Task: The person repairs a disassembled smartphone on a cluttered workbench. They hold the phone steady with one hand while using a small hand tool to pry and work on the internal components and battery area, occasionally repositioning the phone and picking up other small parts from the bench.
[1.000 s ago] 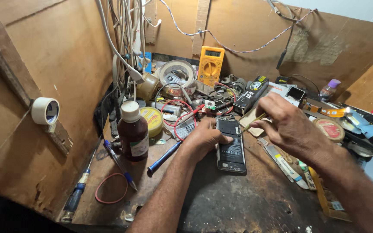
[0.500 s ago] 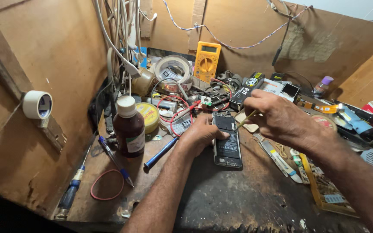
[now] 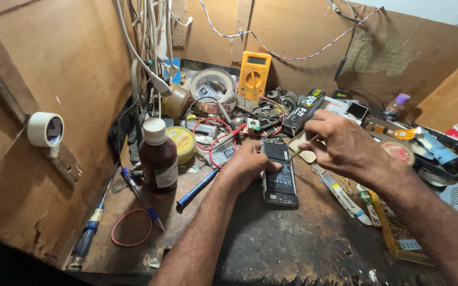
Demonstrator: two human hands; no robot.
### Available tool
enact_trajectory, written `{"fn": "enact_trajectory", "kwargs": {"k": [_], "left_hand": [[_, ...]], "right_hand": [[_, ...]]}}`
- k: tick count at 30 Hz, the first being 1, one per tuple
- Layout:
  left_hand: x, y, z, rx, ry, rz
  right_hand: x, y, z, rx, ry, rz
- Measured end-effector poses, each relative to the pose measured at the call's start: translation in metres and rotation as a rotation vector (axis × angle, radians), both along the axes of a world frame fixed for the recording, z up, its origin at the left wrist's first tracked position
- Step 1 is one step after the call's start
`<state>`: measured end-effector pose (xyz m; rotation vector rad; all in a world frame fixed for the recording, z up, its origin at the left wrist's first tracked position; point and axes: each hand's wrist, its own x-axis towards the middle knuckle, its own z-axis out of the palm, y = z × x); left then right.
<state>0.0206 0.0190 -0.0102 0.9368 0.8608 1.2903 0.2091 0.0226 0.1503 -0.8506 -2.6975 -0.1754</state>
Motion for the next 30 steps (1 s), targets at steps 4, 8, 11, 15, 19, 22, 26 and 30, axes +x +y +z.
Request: {"fn": "enact_trajectory", "kwargs": {"k": [4,8,11,15,19,22,26,30], "left_hand": [[0.0,0.0,0.002,-0.04,0.048,0.039],[0.0,0.0,0.001,-0.044,0.018,0.018],[0.0,0.0,0.001,-0.038,0.035,0.012],[-0.002,-0.001,0.002,-0.064,0.181,0.063],[-0.003,-0.001,0.002,-0.041,0.034,0.005],[-0.003,-0.002,0.002,-0.047,0.07,0.009],[-0.003,-0.004,0.004,-0.056,0.162,0.068],[-0.001,-0.004,0.006,-0.062,0.097,0.042]], "right_hand": [[0.002,-0.003,-0.001,0.011,-0.069,-0.157],[0.008,0.002,0.0,-0.162,-0.016,-0.062],[0.015,0.004,-0.001,-0.104,-0.036,0.003],[0.019,0.007,0.0,-0.154,-0.042,0.067],[0.019,0.004,0.0,-0.142,0.032,0.184],[0.017,0.002,-0.004,-0.085,-0.012,0.118],[0.014,0.003,-0.007,-0.038,-0.035,-0.001],[0.013,0.002,-0.007,-0.024,-0.042,-0.055]]}}
